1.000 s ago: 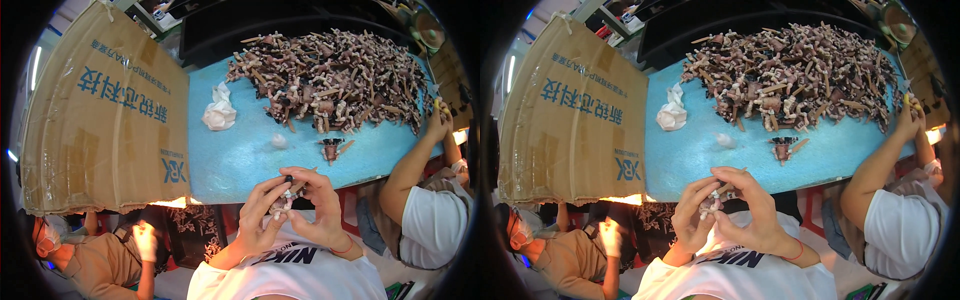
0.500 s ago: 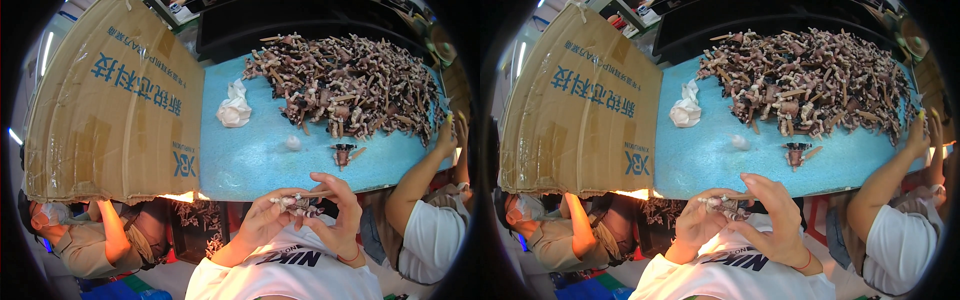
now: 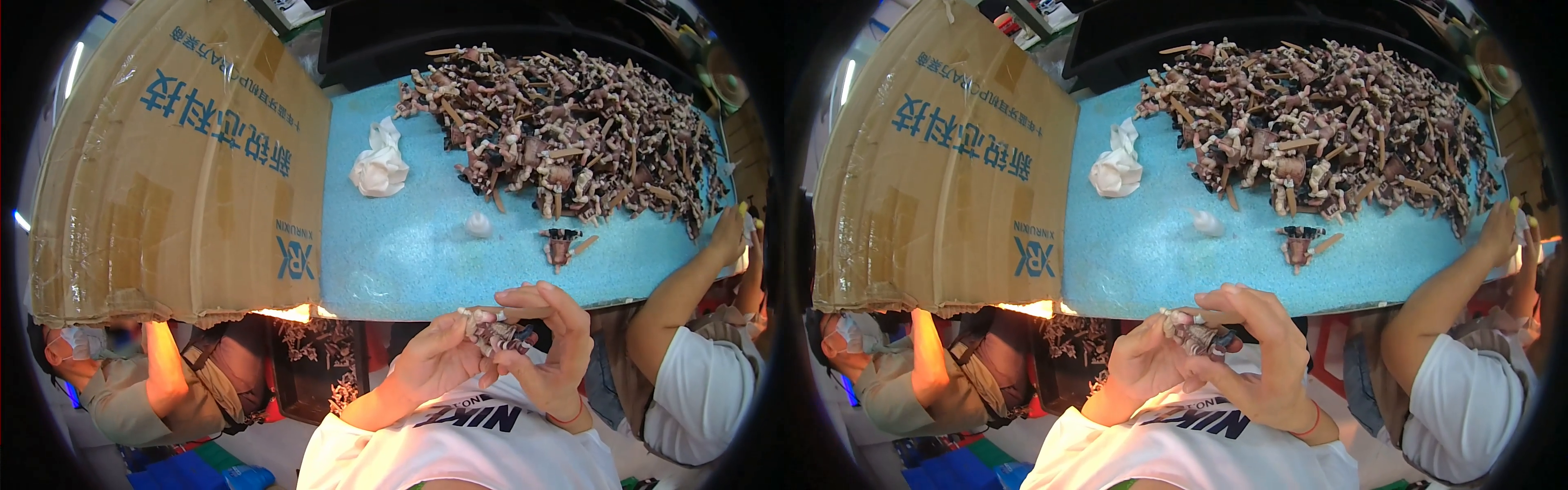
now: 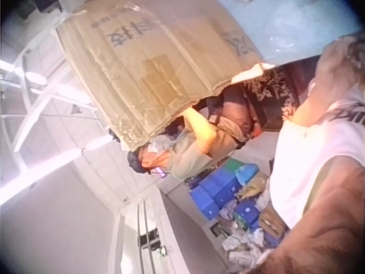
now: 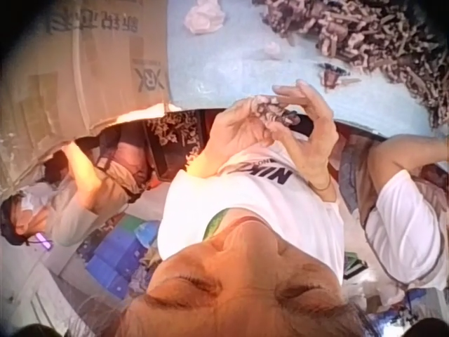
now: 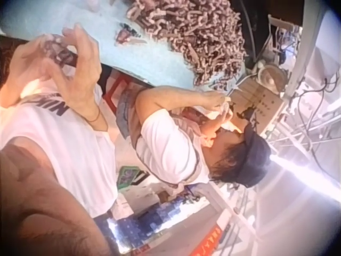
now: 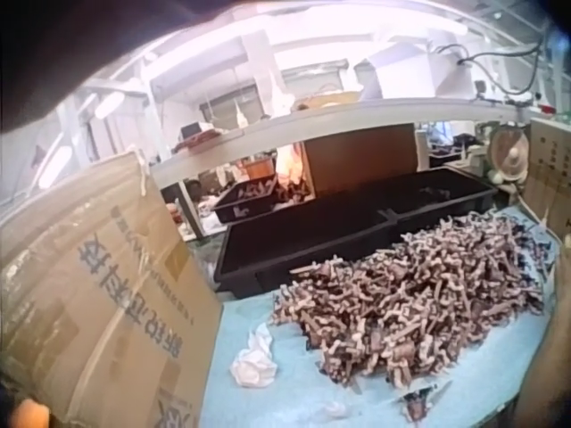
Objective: The person picks miniature parts from a box, applies adhesive to figurine bodies using a squeeze bottle, and attaches components together by hand to assemble the figurines.
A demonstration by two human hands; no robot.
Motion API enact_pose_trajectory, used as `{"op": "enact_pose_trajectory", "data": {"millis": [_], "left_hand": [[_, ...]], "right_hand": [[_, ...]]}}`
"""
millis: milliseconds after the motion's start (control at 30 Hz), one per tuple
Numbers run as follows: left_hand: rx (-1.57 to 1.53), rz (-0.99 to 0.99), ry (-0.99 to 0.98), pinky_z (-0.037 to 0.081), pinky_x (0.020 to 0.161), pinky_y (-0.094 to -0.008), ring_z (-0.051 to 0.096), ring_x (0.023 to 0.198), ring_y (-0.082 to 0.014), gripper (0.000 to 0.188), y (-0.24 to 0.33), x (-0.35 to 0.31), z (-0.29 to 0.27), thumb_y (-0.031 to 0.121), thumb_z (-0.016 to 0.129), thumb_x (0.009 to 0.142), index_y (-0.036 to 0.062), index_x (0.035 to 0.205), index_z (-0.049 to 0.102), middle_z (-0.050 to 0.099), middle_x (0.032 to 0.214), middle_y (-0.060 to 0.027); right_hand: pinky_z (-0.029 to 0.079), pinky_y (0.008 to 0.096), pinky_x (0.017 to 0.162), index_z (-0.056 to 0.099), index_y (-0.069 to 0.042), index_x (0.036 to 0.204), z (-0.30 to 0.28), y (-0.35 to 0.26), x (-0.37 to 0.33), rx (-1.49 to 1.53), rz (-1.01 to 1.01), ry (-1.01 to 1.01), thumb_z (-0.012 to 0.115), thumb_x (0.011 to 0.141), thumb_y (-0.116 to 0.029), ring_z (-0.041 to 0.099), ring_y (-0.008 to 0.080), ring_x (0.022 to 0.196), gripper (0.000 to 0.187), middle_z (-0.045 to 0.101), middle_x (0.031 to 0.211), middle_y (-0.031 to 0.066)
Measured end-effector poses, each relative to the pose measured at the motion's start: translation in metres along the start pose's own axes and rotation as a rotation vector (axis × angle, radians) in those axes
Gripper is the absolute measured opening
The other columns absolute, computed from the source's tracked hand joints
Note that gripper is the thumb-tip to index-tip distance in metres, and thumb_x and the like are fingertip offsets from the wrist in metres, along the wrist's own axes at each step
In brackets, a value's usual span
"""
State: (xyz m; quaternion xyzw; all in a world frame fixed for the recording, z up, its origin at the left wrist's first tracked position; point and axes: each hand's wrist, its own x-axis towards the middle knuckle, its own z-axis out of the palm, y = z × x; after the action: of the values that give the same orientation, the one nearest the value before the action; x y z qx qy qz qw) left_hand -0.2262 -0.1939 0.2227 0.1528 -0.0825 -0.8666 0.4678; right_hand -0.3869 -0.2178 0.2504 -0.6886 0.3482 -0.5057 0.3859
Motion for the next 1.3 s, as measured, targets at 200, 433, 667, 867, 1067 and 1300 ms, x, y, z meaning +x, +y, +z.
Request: {"op": "enact_pose_trajectory", "data": {"millis": [200, 433, 667, 867, 1067, 1300], "left_hand": [[-0.093, -0.041, -0.090, 0.050, 0.056, -0.0332, 0.057, 0.084, -0.0281, 0.048, 0.002, 0.003, 0.005, 0.032, 0.039, 0.093, -0.0057, 0.121, 0.039, 0.054, 0.104, -0.0189], [-0.298, -0.121, -0.069, 0.052, 0.053, -0.0328, 0.058, 0.083, -0.0300, 0.050, 0.004, 0.003, 0.007, 0.035, 0.029, 0.095, -0.0061, 0.123, 0.037, 0.055, 0.099, -0.0183], [-0.353, -0.155, -0.089, 0.052, 0.053, -0.0332, 0.058, 0.083, -0.0309, 0.051, 0.005, 0.003, 0.002, 0.036, 0.028, 0.095, -0.0055, 0.122, 0.038, 0.055, 0.099, -0.0181], [-0.375, -0.172, -0.120, 0.052, 0.062, -0.0384, 0.052, 0.100, -0.0380, 0.047, 0.000, 0.003, -0.011, 0.036, 0.033, 0.094, -0.0001, 0.122, 0.040, 0.045, 0.119, -0.0251], [-0.376, -0.188, -0.143, 0.050, 0.069, -0.0410, 0.043, 0.112, -0.0419, 0.040, 0.002, 0.003, -0.012, 0.034, 0.033, 0.094, 0.0043, 0.118, 0.045, 0.048, 0.119, -0.0193], [-0.345, -0.174, -0.025, 0.052, 0.058, -0.0373, 0.060, 0.082, -0.0332, 0.045, 0.005, 0.003, 0.000, 0.038, 0.029, 0.095, 0.0027, 0.120, 0.040, 0.056, 0.087, -0.0152]], "right_hand": [[0.045, 0.0362, 0.078, 0.039, 0.001, 0.120, 0.001, -0.001, 0.000, 0.004, 0.045, 0.033, 0.075, 0.064, -0.010, 0.057, 0.0301, 0.089, 0.067, 0.058, 0.104, 0.0197], [0.045, 0.0351, 0.077, 0.039, 0.001, 0.122, 0.004, -0.001, 0.002, -0.019, 0.088, 0.055, 0.074, 0.065, -0.011, 0.057, 0.0284, 0.089, 0.068, 0.056, 0.107, 0.0204], [0.044, 0.0356, 0.080, 0.040, 0.002, 0.122, 0.006, -0.002, 0.003, -0.038, 0.112, 0.051, 0.072, 0.068, -0.016, 0.056, 0.0282, 0.091, 0.065, 0.056, 0.107, 0.0206], [0.042, 0.0366, 0.083, 0.041, 0.003, 0.120, 0.008, -0.005, 0.002, -0.049, 0.109, 0.049, 0.072, 0.068, -0.013, 0.055, 0.0301, 0.095, 0.062, 0.057, 0.107, 0.0204], [0.042, 0.0374, 0.084, 0.043, 0.003, 0.118, 0.009, -0.005, 0.004, -0.054, 0.086, 0.060, 0.070, 0.067, -0.008, 0.055, 0.0309, 0.096, 0.058, 0.057, 0.106, 0.0206], [0.042, 0.0374, 0.085, 0.044, 0.004, 0.117, 0.010, -0.005, 0.005, -0.064, 0.094, 0.084, 0.069, 0.066, -0.005, 0.055, 0.0309, 0.095, 0.058, 0.057, 0.105, 0.0207]]}}
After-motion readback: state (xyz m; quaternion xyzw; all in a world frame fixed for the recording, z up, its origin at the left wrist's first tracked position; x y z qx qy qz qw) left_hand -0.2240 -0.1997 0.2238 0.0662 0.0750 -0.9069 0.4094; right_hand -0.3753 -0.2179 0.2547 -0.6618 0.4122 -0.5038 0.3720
